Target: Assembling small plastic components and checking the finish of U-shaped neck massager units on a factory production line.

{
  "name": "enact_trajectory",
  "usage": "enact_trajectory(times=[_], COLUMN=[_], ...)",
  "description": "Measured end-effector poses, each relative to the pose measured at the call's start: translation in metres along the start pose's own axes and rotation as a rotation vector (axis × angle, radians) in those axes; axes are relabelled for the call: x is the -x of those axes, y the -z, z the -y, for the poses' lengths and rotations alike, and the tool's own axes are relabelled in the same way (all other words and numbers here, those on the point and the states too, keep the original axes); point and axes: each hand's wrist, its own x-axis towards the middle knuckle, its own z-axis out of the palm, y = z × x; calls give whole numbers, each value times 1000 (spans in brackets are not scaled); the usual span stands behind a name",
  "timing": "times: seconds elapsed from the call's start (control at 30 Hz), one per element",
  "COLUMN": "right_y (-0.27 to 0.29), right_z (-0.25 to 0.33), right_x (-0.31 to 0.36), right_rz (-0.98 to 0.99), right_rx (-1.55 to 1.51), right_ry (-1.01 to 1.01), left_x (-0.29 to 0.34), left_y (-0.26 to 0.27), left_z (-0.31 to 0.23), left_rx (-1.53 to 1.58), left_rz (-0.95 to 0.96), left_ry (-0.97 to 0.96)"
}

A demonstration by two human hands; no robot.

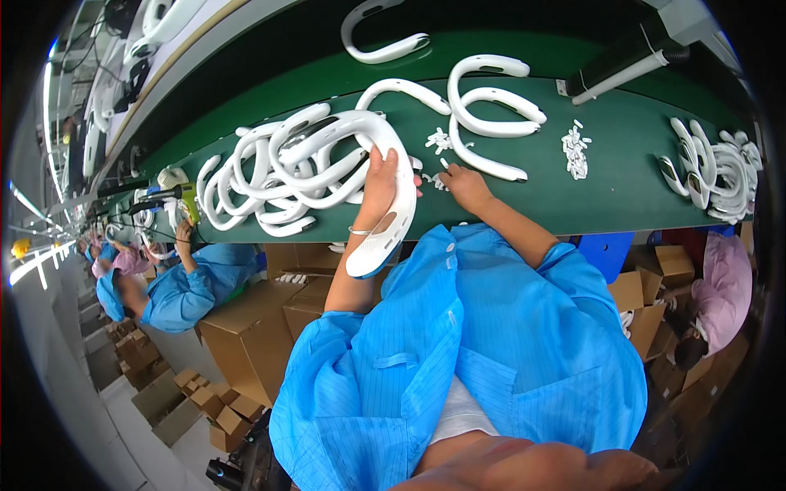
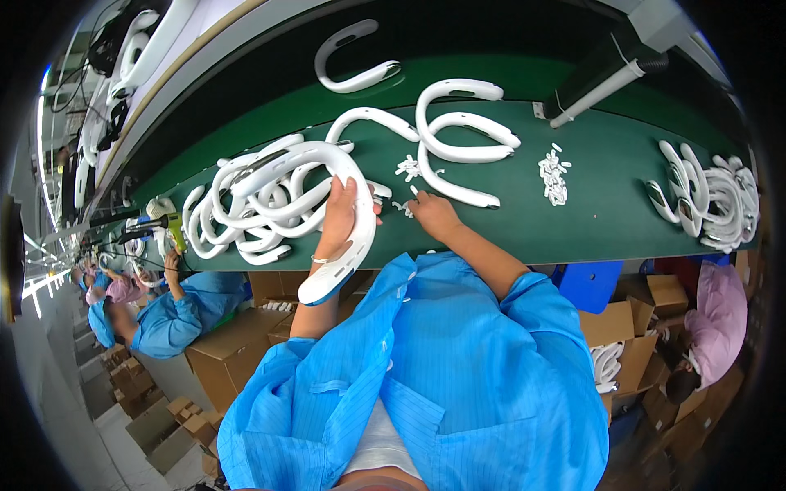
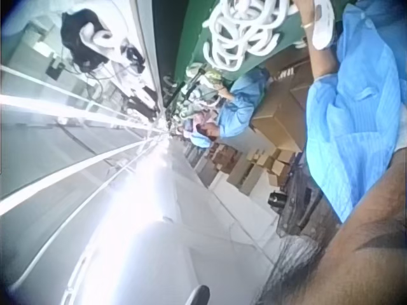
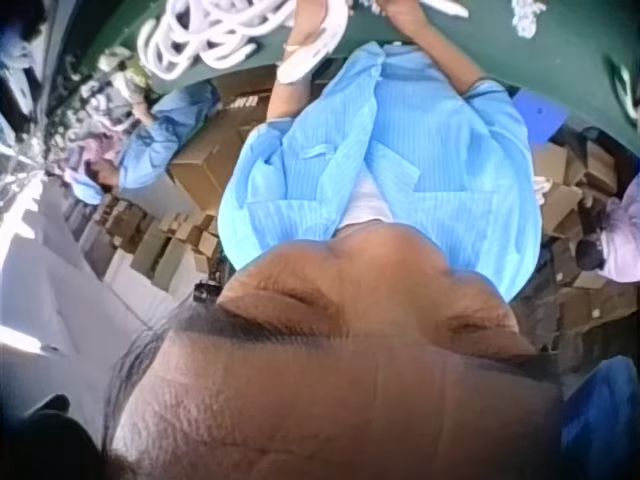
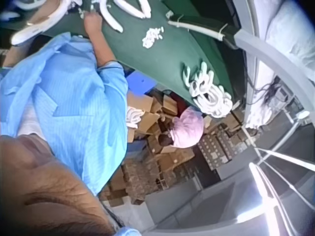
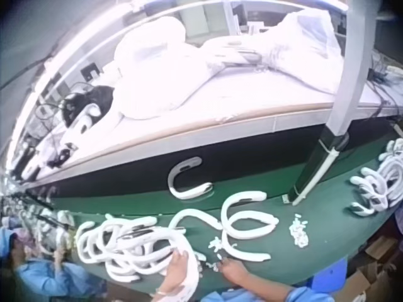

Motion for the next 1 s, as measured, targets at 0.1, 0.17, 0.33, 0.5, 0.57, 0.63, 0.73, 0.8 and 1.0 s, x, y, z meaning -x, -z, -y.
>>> enact_trajectory(times=[0.1,0.17,0.33,0.5,0.57,0.63,0.73,0.8,1.0], right_y=[-6,-14,2,45,76,110,139,151,171], right_z=[-17,-18,-13,-8,-1,11,14,10,16], right_x=[2,-6,2,16,20,22,24,24,24], right_rz=[-88,-159,-142,-125,-171,-177,-98,-152,-229], right_rx=[-62,-97,-460,-1166,-1396,-1468,-1598,-1513,-1704], right_ry=[148,213,-22,-451,-475,-499,-468,-461,-371], left_x=[-1,-8,-7,-14,-18,-16,-20,-20,-19], left_y=[2,7,-9,-27,-33,-45,-55,-61,-81], left_z=[8,2,1,18,29,22,24,25,39], left_rx=[-68,-63,193,-23,24,3,92,143,114], left_rz=[22,84,232,140,151,223,333,370,337], left_ry=[-2,-81,-137,-38,-65,-68,-89,-74,-75])
